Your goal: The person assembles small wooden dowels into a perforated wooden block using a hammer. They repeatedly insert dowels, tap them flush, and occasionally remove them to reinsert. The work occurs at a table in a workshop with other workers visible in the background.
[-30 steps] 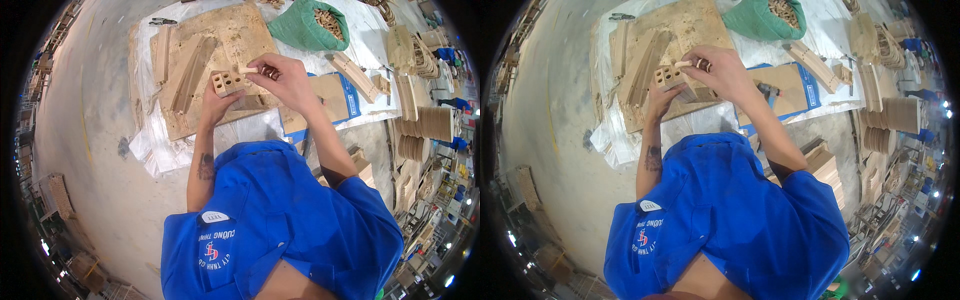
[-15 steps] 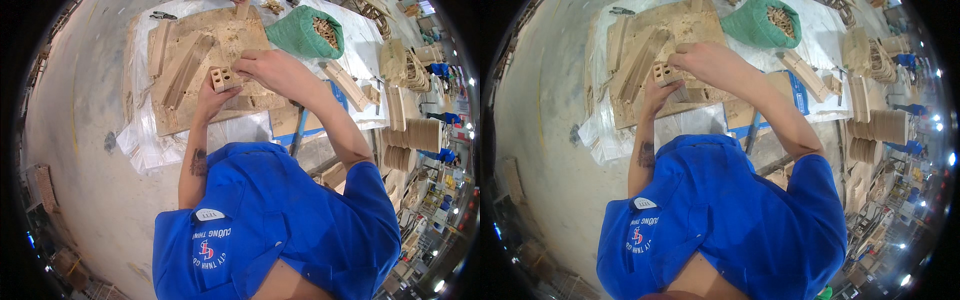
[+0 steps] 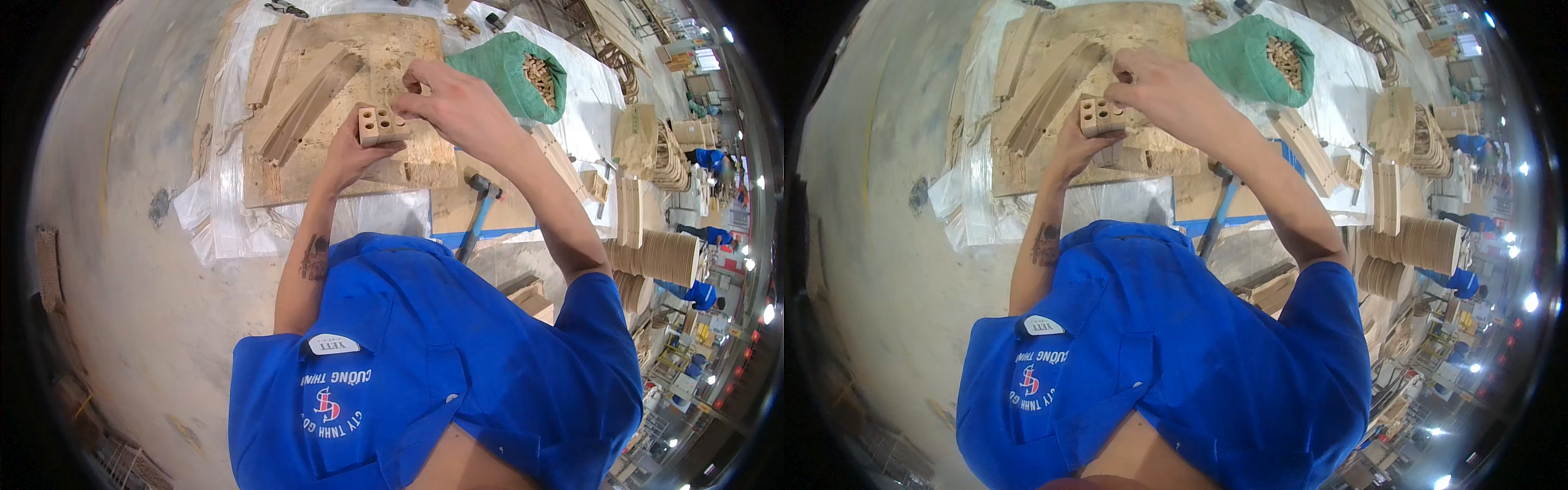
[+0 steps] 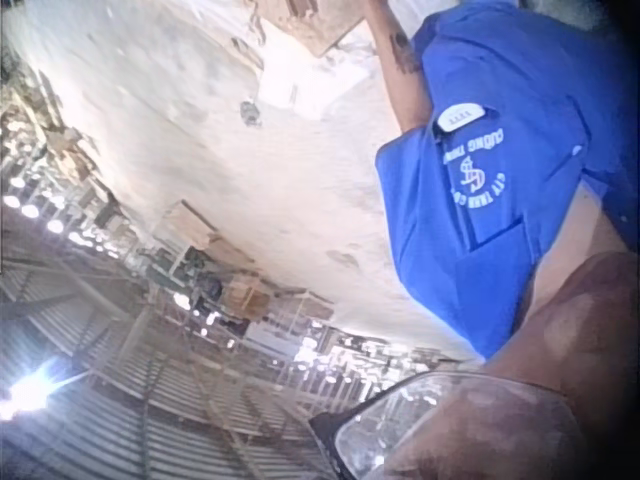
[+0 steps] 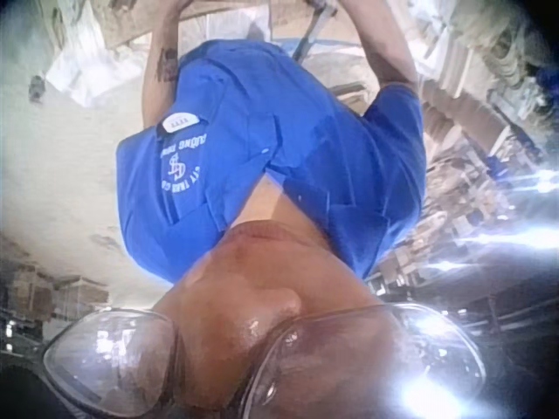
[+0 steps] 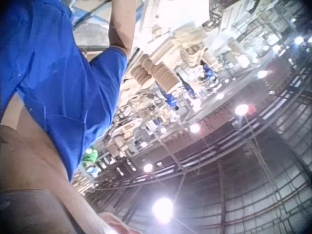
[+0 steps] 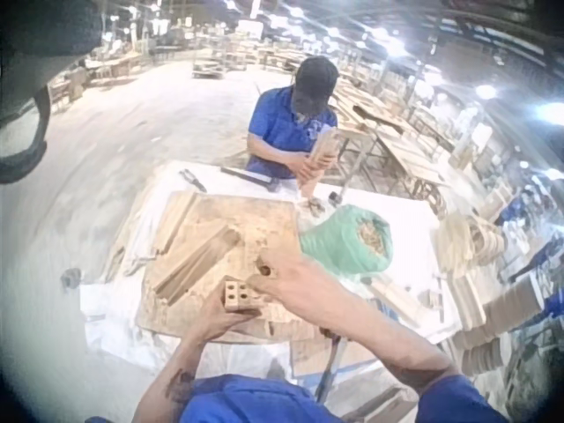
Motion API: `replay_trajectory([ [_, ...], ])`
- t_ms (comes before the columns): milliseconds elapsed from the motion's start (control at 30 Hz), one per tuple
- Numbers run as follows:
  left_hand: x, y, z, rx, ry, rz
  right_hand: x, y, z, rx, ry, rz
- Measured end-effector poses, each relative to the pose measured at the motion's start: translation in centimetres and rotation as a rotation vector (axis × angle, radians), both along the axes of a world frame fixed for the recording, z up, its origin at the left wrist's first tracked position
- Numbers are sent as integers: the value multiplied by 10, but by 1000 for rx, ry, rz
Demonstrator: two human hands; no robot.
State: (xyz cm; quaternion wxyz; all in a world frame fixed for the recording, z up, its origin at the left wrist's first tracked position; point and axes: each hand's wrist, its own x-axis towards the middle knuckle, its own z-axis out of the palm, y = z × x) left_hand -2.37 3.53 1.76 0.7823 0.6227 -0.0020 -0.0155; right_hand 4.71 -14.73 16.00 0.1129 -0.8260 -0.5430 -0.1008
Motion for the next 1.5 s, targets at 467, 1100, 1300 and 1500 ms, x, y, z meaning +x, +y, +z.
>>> replay_trajectory([
  [467, -1, 4, -2, 71, -65, 0, 14, 3, -8, 28, 43, 122],
  [1100, 4, 3, 1, -67, 17, -7, 17, -2, -16, 78, -57, 78],
  [1300, 12, 10, -8, 343, -39, -15, 12, -12, -16, 137, -30, 82],
  [1500, 4, 14, -13, 357, 21, 21, 32, 7, -41, 337, 51, 138],
])
